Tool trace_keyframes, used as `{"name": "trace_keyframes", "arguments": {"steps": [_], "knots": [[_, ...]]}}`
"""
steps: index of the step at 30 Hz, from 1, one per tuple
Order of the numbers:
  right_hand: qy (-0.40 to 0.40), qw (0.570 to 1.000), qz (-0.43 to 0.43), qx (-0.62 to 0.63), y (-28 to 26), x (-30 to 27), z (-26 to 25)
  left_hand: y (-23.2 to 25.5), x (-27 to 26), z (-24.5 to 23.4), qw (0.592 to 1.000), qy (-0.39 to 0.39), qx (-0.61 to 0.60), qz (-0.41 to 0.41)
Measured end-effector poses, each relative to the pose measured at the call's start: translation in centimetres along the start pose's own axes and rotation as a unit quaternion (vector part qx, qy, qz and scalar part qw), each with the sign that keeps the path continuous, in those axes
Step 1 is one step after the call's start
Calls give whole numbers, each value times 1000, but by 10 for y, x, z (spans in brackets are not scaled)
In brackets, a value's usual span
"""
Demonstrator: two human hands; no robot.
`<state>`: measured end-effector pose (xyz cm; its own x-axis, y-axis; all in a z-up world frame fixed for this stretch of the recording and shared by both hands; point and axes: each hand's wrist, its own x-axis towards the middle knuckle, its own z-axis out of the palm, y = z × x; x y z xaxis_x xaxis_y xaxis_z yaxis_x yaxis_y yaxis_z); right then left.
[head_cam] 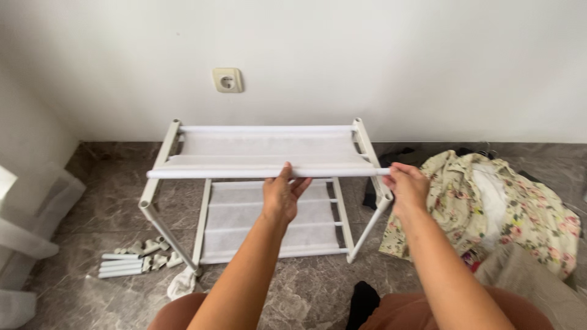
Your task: The person assembles a white plastic shelving unit on the floor. They connect vertical poles to a base frame, attach corner joints, and then insert horizontal poles to create shelves, securing them with plastic clips.
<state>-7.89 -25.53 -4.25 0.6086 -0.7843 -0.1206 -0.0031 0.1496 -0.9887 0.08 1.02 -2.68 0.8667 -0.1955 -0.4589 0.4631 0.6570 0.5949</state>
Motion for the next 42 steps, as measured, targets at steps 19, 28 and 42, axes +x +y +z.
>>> {"name": "trace_keyframes", "arguments": {"steps": [19,28,42], "knots": [[-89,962,26,-256,7,-10,-37,-15,-13,-18,993,46,100,46],[-104,964,51,-241,18,-4,-39,-24,-12,-18,993,68,90,32],[-99,973,43,-204,17,-5,-34,-30,-11,-21,994,82,65,17]]}}
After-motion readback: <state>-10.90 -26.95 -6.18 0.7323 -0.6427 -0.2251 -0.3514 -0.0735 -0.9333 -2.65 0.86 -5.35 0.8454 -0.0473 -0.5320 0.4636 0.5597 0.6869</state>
